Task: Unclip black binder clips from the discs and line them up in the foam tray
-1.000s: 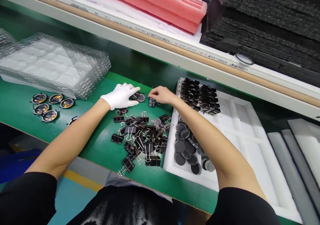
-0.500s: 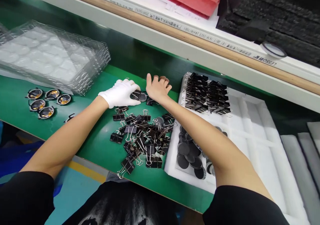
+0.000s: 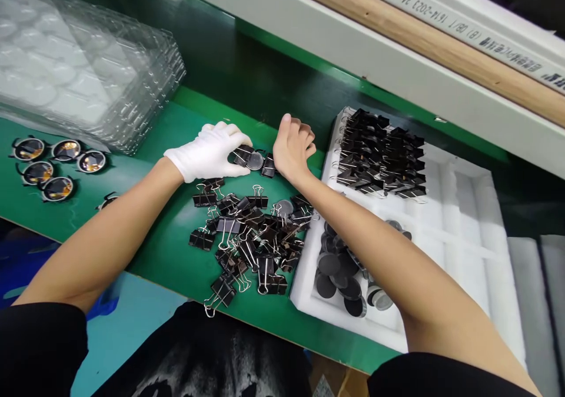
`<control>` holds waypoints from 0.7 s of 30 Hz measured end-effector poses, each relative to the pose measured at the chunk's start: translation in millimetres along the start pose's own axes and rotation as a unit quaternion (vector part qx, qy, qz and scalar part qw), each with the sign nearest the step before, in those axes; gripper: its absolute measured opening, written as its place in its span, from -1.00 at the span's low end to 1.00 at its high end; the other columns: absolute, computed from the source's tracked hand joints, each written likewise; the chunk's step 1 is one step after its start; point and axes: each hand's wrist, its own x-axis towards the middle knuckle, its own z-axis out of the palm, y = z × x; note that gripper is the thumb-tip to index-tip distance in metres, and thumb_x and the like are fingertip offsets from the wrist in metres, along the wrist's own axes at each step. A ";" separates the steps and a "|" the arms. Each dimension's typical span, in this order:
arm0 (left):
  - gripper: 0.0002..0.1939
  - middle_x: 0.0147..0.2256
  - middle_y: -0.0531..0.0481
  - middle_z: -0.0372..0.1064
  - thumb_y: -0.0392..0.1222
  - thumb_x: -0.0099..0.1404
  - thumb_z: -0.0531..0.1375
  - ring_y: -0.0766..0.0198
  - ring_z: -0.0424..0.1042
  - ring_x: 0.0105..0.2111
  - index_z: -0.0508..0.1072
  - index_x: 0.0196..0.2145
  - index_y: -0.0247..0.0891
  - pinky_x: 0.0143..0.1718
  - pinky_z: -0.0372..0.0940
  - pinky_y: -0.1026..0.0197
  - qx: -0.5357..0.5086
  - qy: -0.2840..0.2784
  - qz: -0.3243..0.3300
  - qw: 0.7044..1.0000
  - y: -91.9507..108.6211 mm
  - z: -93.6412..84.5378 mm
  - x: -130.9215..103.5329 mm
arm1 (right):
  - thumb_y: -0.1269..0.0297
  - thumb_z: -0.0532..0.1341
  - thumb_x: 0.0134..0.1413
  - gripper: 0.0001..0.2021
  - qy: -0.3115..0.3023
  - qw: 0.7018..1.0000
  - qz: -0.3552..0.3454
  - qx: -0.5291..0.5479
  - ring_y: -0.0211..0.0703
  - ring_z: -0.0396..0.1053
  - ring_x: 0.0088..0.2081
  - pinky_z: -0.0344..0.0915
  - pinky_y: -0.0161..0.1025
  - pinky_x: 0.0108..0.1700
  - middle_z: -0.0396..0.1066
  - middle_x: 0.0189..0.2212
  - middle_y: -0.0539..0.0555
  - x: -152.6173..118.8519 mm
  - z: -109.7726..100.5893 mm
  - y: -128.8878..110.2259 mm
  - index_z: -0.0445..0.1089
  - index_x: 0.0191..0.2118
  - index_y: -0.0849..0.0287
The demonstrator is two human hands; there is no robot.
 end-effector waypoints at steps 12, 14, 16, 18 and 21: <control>-0.36 0.14 -0.21 0.34 0.24 0.35 0.23 -0.23 0.26 0.22 0.39 0.25 -0.15 0.24 0.09 -0.17 -0.016 -0.001 0.006 1.000 9.1 3.8 3.3 | -0.26 -0.43 0.42 -0.29 0.033 0.999 0.029 0.013 0.35 0.09 0.36 -0.05 0.60 0.28 0.22 0.19 0.23 -3.0 -1.1 -3.6 0.28 0.19 -0.07; -0.35 0.15 -0.22 0.33 0.24 0.34 0.24 -0.23 0.25 0.22 0.38 0.26 -0.15 0.23 0.09 -0.17 -0.014 0.000 0.004 1.000 9.8 4.8 4.1 | -0.25 -0.44 0.42 -0.30 0.021 0.999 0.027 0.016 0.36 0.05 0.38 -0.06 0.60 0.27 0.21 0.21 0.25 -3.0 -2.4 -5.1 0.26 0.22 -0.09; -0.35 0.14 -0.22 0.33 0.24 0.34 0.24 -0.22 0.25 0.21 0.39 0.26 -0.14 0.22 0.10 -0.16 -0.010 0.000 0.005 1.000 9.3 5.5 4.7 | -0.24 -0.44 0.42 -0.30 0.009 0.999 0.033 0.007 0.36 0.03 0.39 -0.06 0.59 0.26 0.19 0.23 0.26 -3.4 -3.5 -7.5 0.25 0.24 -0.10; -0.36 0.13 -0.21 0.35 0.25 0.34 0.23 -0.20 0.27 0.19 0.40 0.24 -0.14 0.20 0.12 -0.14 -0.003 0.005 0.013 1.000 8.3 6.2 4.9 | -0.24 -0.43 0.42 -0.29 0.003 0.999 0.053 -0.006 0.37 0.03 0.39 -0.05 0.57 0.27 0.18 0.24 0.27 -3.9 -4.0 -12.6 0.25 0.25 -0.07; -0.38 0.10 -0.20 0.38 0.25 0.36 0.22 -0.15 0.30 0.15 0.41 0.22 -0.15 0.17 0.16 -0.10 0.012 0.023 0.032 0.999 6.2 7.0 3.9 | -0.25 -0.37 0.43 -0.31 0.007 0.997 0.076 -0.004 0.36 0.04 0.38 -0.03 0.54 0.28 0.20 0.25 0.29 -1.9 -6.8 -24.9 0.29 0.22 -0.02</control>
